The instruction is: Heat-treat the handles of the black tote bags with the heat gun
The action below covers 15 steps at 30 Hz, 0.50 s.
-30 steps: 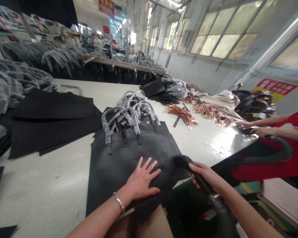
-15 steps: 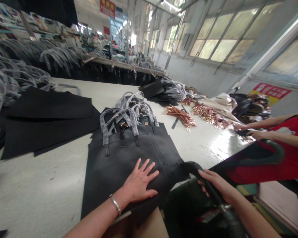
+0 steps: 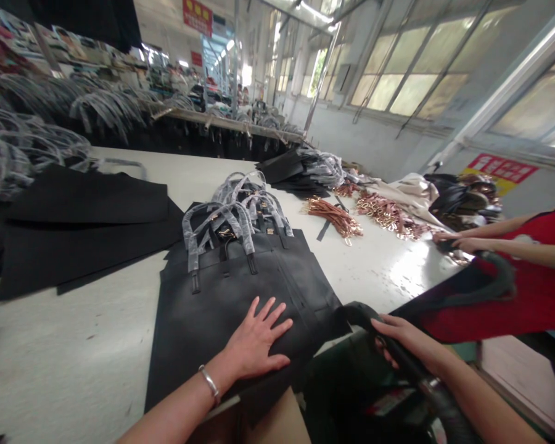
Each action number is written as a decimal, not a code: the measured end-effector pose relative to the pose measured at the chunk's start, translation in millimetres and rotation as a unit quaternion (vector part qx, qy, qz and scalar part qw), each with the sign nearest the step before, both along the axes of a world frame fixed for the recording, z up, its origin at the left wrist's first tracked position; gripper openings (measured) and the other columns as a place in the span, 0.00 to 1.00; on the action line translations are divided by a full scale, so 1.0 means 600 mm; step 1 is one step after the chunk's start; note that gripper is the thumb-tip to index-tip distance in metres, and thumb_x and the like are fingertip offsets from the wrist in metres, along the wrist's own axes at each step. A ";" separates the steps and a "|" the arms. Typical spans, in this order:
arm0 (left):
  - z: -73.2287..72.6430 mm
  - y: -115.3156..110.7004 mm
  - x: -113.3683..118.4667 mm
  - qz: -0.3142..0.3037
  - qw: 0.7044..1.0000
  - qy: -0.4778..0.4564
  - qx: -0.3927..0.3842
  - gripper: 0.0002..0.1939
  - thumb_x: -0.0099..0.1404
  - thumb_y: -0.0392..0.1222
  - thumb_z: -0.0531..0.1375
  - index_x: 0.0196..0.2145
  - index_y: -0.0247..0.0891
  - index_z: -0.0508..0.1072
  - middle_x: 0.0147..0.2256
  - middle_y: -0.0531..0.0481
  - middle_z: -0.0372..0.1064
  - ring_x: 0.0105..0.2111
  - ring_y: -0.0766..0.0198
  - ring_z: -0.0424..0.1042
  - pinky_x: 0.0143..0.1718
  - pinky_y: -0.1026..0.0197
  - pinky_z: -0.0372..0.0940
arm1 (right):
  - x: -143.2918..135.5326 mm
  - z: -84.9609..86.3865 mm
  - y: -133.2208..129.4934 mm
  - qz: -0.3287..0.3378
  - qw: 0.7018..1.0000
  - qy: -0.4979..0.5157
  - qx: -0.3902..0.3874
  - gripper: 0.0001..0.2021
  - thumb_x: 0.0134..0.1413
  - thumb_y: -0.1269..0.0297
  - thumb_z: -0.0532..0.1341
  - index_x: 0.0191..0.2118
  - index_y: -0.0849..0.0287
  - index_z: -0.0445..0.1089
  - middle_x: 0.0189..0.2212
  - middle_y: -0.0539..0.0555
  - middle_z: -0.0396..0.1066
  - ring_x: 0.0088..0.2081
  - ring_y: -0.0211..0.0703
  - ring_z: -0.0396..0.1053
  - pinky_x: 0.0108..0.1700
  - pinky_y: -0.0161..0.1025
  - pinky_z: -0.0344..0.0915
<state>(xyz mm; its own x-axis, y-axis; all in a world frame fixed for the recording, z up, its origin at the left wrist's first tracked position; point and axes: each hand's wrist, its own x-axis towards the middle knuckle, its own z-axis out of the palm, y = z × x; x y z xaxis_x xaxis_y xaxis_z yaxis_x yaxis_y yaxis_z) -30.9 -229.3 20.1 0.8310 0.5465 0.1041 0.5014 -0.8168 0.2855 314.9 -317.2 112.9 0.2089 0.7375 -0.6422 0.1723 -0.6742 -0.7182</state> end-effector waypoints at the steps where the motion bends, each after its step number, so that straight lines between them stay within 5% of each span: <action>1: 0.000 0.000 0.000 0.001 1.000 0.000 -0.001 0.37 0.60 0.67 0.54 0.63 0.51 0.55 0.66 0.46 0.43 0.65 0.43 0.39 0.61 0.32 0.31 | 0.002 0.002 0.005 0.004 1.000 -0.001 -0.002 0.15 0.54 0.51 0.63 0.37 0.57 0.63 0.21 0.46 0.66 0.17 0.35 0.66 0.15 0.29 0.63; 7: 0.006 -0.001 0.002 0.003 1.000 0.001 -0.004 0.37 0.59 0.67 0.54 0.63 0.52 0.55 0.66 0.47 0.43 0.65 0.44 0.39 0.61 0.34 0.31 | 0.011 0.015 0.009 0.023 0.999 0.027 -0.041 0.16 0.52 0.51 0.64 0.38 0.58 0.65 0.20 0.47 0.68 0.16 0.36 0.66 0.17 0.31 0.65; 15: 0.005 0.001 0.008 0.007 1.000 0.010 -0.001 0.34 0.60 0.64 0.56 0.61 0.51 0.58 0.64 0.46 0.48 0.64 0.43 0.43 0.61 0.33 0.34 | 0.012 -0.002 0.013 -0.066 0.993 0.004 0.097 0.13 0.56 0.52 0.61 0.40 0.55 0.64 0.21 0.44 0.66 0.18 0.34 0.67 0.19 0.29 0.65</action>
<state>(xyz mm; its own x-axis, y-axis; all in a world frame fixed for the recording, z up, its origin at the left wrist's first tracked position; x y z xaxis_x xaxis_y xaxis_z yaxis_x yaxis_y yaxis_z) -25.9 -228.5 23.4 0.8255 0.5578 0.0860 0.5180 -0.8092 0.2772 322.1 -309.3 111.6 0.3075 0.8141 -0.4926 0.0854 -0.5392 -0.8378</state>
